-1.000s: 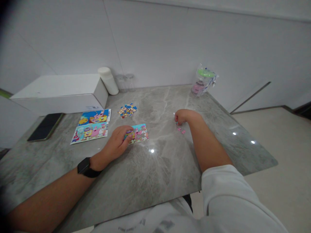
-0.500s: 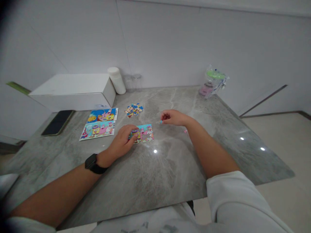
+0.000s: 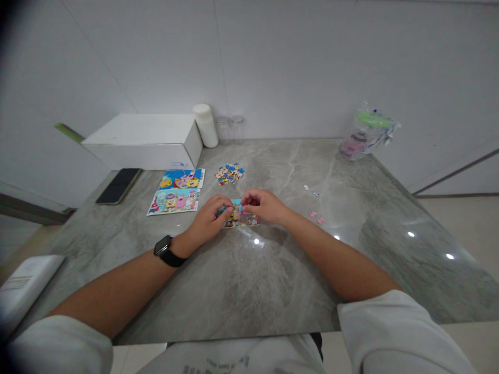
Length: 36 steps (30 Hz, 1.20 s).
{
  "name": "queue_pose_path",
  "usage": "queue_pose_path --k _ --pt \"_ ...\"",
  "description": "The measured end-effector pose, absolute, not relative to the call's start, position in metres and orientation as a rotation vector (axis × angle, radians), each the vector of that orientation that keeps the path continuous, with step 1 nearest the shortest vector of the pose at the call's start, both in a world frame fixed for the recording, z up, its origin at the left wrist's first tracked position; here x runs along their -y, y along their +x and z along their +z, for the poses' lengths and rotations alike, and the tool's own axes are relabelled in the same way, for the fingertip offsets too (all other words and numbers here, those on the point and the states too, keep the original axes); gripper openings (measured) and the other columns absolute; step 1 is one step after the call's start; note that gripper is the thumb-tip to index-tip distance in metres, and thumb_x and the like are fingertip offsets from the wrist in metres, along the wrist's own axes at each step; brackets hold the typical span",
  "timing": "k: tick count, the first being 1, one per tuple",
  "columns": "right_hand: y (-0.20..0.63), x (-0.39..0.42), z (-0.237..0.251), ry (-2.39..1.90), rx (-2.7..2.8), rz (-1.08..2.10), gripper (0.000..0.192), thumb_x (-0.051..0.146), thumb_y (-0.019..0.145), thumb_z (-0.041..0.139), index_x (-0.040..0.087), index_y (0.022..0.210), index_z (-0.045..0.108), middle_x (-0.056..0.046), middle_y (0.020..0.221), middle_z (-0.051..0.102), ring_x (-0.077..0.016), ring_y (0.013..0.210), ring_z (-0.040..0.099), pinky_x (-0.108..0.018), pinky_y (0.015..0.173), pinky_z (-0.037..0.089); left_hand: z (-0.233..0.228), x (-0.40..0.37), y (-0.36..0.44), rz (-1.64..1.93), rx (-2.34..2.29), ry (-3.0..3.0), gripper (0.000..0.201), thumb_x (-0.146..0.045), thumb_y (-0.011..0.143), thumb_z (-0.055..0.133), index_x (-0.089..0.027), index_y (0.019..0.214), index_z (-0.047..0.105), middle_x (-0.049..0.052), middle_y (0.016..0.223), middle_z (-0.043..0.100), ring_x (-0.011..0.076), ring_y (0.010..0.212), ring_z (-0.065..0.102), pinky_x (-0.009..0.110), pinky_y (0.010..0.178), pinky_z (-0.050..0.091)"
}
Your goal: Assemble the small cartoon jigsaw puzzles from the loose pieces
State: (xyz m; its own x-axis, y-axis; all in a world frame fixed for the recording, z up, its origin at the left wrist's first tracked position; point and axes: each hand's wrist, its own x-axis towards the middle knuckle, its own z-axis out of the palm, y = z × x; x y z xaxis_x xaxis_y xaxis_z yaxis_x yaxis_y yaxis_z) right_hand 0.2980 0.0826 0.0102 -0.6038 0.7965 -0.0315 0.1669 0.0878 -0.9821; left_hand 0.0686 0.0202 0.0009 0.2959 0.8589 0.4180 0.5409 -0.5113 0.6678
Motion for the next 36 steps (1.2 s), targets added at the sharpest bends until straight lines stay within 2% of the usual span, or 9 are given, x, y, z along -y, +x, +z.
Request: queue_pose_path --k 5,13,17,22,28,33,36 --pt "0.294 -0.079 0.007 -0.973 1.858 1.498 0.027 0.039 0.076 0.082 0.02 0.09 0.07 0.002 0.075 0.067 -0.0128 0.066 0.059 -0.026 0.06 0.045 0.001 -0.02 0.071 1.078 -1.231 2.133 0.018 -0.031 0.103 0.058 -0.022 0.092 0.068 0.005 0.098 0.068 0.0213 0.098 0.064 0.038 0.093 0.051" --pt "0.291 -0.078 0.004 -0.938 1.861 1.491 0.028 0.044 0.079 0.08 0.02 0.091 0.07 0.001 0.078 0.07 -0.0149 0.07 0.062 -0.029 0.067 0.05 0.001 -0.022 0.071 1.104 -1.209 2.081 0.018 -0.028 0.101 0.057 -0.021 0.087 0.065 0.004 0.093 0.067 0.0205 0.093 0.064 0.036 0.089 0.051" --pt "0.293 -0.077 0.007 -0.961 1.952 1.197 0.021 0.039 0.087 0.072 0.022 0.099 0.072 -0.001 0.086 0.072 -0.0161 0.075 0.064 -0.03 0.071 0.051 0.001 -0.023 0.069 1.103 -1.267 2.035 0.019 -0.029 0.101 0.057 -0.021 0.086 0.064 0.004 0.095 0.067 0.0202 0.094 0.065 0.035 0.09 0.051" --pt "0.291 -0.068 0.009 -0.804 2.226 0.724 0.021 0.03 0.088 0.076 0.023 0.107 0.073 -0.005 0.101 0.071 -0.0184 0.086 0.064 -0.032 0.078 0.052 -0.001 -0.023 0.068 1.122 -1.284 2.021 0.02 -0.03 0.101 0.057 -0.021 0.085 0.065 0.004 0.093 0.068 0.0199 0.093 0.065 0.035 0.091 0.051" --pt "0.29 -0.067 0.008 -0.775 2.266 0.572 0.014 0.025 0.092 0.07 0.023 0.105 0.073 -0.007 0.102 0.072 -0.0216 0.093 0.065 -0.036 0.088 0.052 0.0 -0.023 0.069 1.105 -1.288 2.031 0.022 -0.032 0.102 0.055 -0.021 0.086 0.066 0.004 0.094 0.068 0.02 0.094 0.065 0.036 0.092 0.051" --pt "0.3 -0.075 0.011 -0.901 2.256 0.569 0.019 0.027 0.092 0.067 0.024 0.11 0.075 -0.009 0.108 0.073 -0.0251 0.101 0.066 -0.04 0.093 0.053 -0.002 -0.025 0.062 1.147 -1.409 1.897 0.014 -0.033 0.102 0.056 -0.022 0.1 0.065 0.004 0.102 0.07 0.0208 0.099 0.066 0.037 0.094 0.054" --pt "0.304 -0.081 0.006 -0.94 2.258 0.54 0.022 0.025 0.093 0.066 0.024 0.112 0.077 -0.01 0.111 0.073 -0.0272 0.107 0.066 -0.043 0.099 0.051 -0.007 -0.027 0.059 1.21 -1.428 1.828 0.015 -0.026 0.1 0.053 -0.022 0.112 0.061 0.005 0.109 0.07 0.0206 0.104 0.067 0.039 0.097 0.055"
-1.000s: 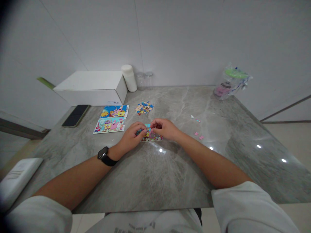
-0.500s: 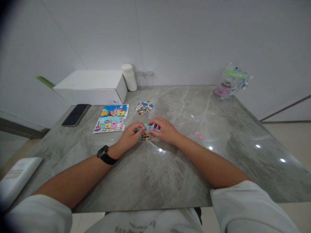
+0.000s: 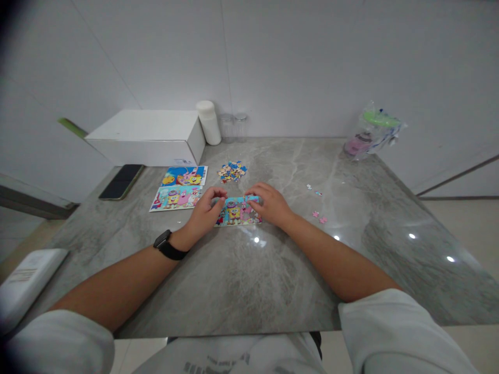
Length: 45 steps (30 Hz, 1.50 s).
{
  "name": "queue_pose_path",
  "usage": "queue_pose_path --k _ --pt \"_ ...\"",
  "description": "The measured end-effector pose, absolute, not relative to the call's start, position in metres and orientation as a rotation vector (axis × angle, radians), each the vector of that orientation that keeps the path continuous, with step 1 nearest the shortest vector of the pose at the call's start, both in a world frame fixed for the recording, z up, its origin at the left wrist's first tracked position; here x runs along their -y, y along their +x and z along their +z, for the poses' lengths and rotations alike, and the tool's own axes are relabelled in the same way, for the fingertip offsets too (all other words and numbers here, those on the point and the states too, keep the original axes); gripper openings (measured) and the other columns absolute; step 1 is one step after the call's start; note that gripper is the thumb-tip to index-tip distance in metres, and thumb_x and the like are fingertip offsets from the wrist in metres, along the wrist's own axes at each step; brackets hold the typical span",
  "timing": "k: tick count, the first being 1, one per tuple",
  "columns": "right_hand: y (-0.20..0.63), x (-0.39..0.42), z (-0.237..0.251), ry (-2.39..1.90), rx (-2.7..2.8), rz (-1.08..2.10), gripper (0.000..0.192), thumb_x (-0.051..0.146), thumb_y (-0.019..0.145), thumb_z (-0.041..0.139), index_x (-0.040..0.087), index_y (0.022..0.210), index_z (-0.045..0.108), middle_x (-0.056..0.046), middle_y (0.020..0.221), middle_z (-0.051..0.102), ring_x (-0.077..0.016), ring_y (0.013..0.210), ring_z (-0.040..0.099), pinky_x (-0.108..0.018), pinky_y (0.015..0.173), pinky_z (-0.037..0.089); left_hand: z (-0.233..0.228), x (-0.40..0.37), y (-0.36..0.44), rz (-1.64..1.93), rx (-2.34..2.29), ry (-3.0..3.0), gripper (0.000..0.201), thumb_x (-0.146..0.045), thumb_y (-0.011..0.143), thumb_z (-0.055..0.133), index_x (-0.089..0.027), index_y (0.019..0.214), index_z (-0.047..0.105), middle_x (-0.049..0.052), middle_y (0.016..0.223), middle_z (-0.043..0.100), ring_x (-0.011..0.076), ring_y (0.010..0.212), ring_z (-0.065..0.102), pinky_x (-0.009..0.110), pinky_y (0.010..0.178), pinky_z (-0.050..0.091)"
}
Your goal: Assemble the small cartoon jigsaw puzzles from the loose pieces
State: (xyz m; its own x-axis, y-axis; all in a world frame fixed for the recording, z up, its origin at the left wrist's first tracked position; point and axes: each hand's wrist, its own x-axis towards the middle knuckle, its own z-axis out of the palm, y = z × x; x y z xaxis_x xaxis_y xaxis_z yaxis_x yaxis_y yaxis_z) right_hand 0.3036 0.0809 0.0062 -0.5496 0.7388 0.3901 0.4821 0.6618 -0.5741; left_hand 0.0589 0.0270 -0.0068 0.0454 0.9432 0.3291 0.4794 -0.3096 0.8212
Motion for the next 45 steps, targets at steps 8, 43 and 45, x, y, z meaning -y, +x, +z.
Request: queue_pose_path --k 8,43,45 --pt "0.304 -0.086 -0.005 -0.974 2.264 0.488 0.023 0.023 0.093 0.066 0.022 0.113 0.077 -0.01 0.111 0.073 -0.0258 0.105 0.067 -0.041 0.098 0.052 -0.014 -0.028 0.059 1.108 -1.442 2.066 0.036 -0.015 0.091 0.057 -0.02 0.127 0.056 0.01 0.122 0.068 0.0252 0.116 0.064 0.047 0.107 0.051" --pt "0.274 -0.08 -0.023 -1.193 2.378 0.367 0.021 0.027 0.089 0.076 0.025 0.11 0.079 -0.009 0.114 0.073 -0.0275 0.11 0.065 -0.042 0.099 0.047 -0.017 -0.024 0.064 0.812 -1.46 2.33 0.026 -0.025 0.09 0.071 -0.023 0.116 0.068 0.01 0.119 0.067 0.0283 0.114 0.063 0.049 0.104 0.052" --pt "0.274 -0.081 -0.024 -1.182 2.379 0.366 0.02 0.027 0.089 0.076 0.024 0.109 0.079 -0.009 0.114 0.073 -0.0273 0.109 0.065 -0.042 0.099 0.047 -0.017 -0.024 0.064 0.806 -1.458 2.335 0.025 -0.025 0.091 0.07 -0.023 0.115 0.069 0.01 0.119 0.067 0.0285 0.114 0.063 0.049 0.104 0.052"
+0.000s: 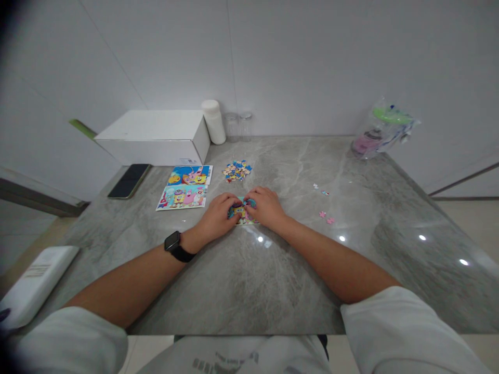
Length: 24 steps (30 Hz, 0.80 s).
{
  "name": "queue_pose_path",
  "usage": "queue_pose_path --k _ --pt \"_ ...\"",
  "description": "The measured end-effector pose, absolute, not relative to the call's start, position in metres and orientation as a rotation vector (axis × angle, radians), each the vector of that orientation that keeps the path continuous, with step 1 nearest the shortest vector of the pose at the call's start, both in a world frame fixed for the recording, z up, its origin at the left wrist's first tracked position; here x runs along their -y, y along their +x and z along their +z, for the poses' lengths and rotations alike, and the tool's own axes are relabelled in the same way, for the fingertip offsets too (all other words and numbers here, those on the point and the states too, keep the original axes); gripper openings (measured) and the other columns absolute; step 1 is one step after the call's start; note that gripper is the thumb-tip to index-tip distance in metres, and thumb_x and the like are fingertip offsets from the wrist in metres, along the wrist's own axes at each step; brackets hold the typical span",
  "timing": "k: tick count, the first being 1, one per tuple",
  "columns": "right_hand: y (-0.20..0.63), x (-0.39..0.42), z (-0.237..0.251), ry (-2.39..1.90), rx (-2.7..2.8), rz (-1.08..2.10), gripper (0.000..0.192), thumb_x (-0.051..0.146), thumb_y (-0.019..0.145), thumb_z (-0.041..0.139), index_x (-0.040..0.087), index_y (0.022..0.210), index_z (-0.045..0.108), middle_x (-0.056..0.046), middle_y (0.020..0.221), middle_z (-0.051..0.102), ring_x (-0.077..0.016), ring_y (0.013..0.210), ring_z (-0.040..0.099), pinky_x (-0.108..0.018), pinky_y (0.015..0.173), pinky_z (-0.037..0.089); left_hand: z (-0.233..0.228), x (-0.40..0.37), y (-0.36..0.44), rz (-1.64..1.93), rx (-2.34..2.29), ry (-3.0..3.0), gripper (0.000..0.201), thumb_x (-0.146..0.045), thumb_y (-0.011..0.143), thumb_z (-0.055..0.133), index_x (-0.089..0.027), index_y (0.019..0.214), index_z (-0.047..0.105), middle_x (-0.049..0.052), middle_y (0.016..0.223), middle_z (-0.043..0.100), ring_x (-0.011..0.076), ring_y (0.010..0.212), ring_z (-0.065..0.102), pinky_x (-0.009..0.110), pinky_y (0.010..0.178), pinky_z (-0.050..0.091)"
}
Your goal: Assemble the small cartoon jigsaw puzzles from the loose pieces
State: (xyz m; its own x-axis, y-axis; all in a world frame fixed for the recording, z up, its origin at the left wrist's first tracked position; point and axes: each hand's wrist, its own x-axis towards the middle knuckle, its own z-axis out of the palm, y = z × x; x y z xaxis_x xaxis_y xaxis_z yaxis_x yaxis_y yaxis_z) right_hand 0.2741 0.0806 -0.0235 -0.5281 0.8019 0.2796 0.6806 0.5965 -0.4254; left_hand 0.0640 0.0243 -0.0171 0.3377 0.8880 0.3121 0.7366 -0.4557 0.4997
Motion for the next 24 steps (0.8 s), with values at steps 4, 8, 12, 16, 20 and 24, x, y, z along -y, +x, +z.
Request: queue_pose_path --k 4,8,12,16,20,24 --pt "0.2744 -0.0812 -0.0246 -1.165 2.384 0.367 0.02 0.028 0.09 0.075 0.023 0.109 0.079 -0.009 0.113 0.074 -0.0274 0.108 0.065 -0.042 0.1 0.047 -0.0155 -0.0232 0.0648 0.803 -1.465 2.342 0.023 -0.025 0.091 0.069 -0.022 0.114 0.071 0.011 0.119 0.067 0.0288 0.114 0.063 0.05 0.105 0.051" --pt "0.2751 -0.0815 -0.0253 -1.173 2.369 0.383 0.02 0.028 0.089 0.076 0.023 0.108 0.078 -0.009 0.113 0.074 -0.0269 0.108 0.065 -0.042 0.101 0.046 -0.0148 -0.0225 0.0649 0.801 -1.458 2.353 0.023 -0.025 0.093 0.068 -0.02 0.115 0.07 0.011 0.119 0.067 0.029 0.114 0.063 0.05 0.105 0.051" --pt "0.2755 -0.0816 -0.0247 -1.174 2.371 0.397 0.019 0.028 0.089 0.076 0.023 0.107 0.078 -0.009 0.113 0.074 -0.0268 0.108 0.065 -0.041 0.1 0.047 -0.0158 -0.0227 0.0646 0.8 -1.464 2.36 0.024 -0.025 0.093 0.068 -0.022 0.117 0.069 0.011 0.119 0.067 0.0288 0.115 0.062 0.05 0.105 0.051" --pt "0.2752 -0.0809 -0.0225 -1.188 2.381 0.405 0.018 0.028 0.09 0.077 0.022 0.107 0.078 -0.01 0.113 0.073 -0.0268 0.108 0.065 -0.041 0.1 0.046 -0.0163 -0.0229 0.0647 0.794 -1.458 2.369 0.024 -0.026 0.093 0.068 -0.021 0.117 0.07 0.011 0.12 0.067 0.0289 0.115 0.063 0.05 0.105 0.051" --pt "0.2747 -0.0802 -0.0208 -1.21 2.395 0.411 0.018 0.029 0.091 0.076 0.023 0.107 0.078 -0.009 0.114 0.073 -0.0263 0.109 0.065 -0.041 0.101 0.045 -0.0153 -0.0224 0.0649 0.789 -1.462 2.39 0.023 -0.026 0.094 0.067 -0.02 0.116 0.071 0.012 0.12 0.067 0.0287 0.114 0.062 0.049 0.105 0.051" --pt "0.2745 -0.0802 -0.0211 -1.224 2.402 0.403 0.019 0.029 0.091 0.076 0.023 0.108 0.079 -0.008 0.114 0.073 -0.0263 0.11 0.065 -0.04 0.102 0.045 -0.0139 -0.0212 0.0651 0.774 -1.467 2.4 0.024 -0.026 0.095 0.066 -0.019 0.117 0.069 0.011 0.12 0.067 0.028 0.115 0.062 0.048 0.105 0.051"
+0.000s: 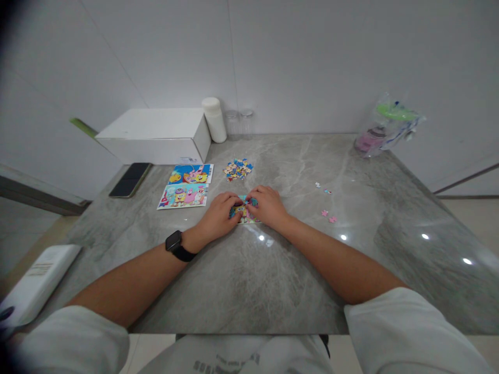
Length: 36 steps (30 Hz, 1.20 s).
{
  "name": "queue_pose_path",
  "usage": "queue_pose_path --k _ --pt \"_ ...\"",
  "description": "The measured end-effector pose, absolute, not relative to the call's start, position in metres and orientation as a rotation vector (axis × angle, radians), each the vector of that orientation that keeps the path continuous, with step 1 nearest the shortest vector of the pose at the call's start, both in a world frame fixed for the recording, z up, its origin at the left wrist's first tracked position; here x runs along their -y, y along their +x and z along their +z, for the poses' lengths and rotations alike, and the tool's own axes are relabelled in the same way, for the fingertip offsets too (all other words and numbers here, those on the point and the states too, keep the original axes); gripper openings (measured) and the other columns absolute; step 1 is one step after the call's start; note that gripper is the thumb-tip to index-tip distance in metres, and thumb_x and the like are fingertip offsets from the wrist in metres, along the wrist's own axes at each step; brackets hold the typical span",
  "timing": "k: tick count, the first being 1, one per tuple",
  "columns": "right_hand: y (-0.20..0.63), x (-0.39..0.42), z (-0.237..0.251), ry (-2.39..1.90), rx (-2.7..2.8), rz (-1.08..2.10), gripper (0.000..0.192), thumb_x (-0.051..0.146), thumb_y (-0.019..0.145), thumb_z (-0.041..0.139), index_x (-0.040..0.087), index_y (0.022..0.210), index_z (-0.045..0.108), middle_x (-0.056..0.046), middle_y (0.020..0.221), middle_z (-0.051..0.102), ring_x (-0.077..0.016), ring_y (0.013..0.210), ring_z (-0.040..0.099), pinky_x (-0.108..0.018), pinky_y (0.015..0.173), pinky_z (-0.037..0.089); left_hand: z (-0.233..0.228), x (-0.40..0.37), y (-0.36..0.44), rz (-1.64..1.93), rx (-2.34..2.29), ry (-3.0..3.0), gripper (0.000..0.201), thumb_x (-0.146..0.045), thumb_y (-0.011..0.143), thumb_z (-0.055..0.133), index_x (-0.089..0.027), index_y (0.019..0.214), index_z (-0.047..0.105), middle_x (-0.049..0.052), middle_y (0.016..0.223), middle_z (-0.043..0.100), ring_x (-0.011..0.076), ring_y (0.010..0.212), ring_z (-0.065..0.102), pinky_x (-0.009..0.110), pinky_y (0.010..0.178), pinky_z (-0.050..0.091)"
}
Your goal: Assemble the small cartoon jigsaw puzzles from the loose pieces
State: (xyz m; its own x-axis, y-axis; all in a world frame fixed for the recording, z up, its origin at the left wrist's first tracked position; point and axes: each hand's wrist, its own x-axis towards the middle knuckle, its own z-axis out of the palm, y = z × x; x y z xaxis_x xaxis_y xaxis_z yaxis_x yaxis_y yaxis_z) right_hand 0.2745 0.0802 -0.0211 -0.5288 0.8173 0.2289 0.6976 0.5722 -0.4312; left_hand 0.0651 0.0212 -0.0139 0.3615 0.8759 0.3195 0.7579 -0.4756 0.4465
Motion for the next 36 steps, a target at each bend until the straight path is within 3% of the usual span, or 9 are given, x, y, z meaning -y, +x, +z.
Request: queue_pose_path --k 7,17,36 --pt "0.277 -0.082 -0.022 -1.208 2.401 0.403 0.022 0.03 0.089 0.077 0.023 0.11 0.078 -0.008 0.115 0.073 -0.027 0.11 0.064 -0.04 0.101 0.046 -0.014 -0.02 0.065 0.78 -1.451 2.416 0.02 -0.025 0.095 0.065 -0.019 0.114 0.068 0.012 0.122 0.067 0.0281 0.116 0.062 0.048 0.107 0.05" --pt "0.288 -0.08 -0.02 -1.075 2.385 0.416 0.013 0.023 0.09 0.073 0.023 0.102 0.079 -0.008 0.111 0.073 -0.025 0.107 0.066 -0.039 0.101 0.048 -0.012 -0.018 0.065 0.746 -1.491 2.405 0.028 -0.024 0.093 0.066 -0.019 0.12 0.061 0.011 0.12 0.067 0.029 0.114 0.061 0.048 0.104 0.051" --pt "0.29 -0.077 -0.021 -1.025 2.454 0.283 0.018 0.023 0.094 0.071 0.026 0.106 0.083 -0.008 0.115 0.074 -0.0255 0.108 0.066 -0.041 0.098 0.046 -0.02 -0.021 0.062 0.784 -1.435 2.478 0.026 -0.026 0.096 0.065 -0.02 0.12 0.071 0.012 0.123 0.066 0.0282 0.117 0.062 0.048 0.106 0.051"
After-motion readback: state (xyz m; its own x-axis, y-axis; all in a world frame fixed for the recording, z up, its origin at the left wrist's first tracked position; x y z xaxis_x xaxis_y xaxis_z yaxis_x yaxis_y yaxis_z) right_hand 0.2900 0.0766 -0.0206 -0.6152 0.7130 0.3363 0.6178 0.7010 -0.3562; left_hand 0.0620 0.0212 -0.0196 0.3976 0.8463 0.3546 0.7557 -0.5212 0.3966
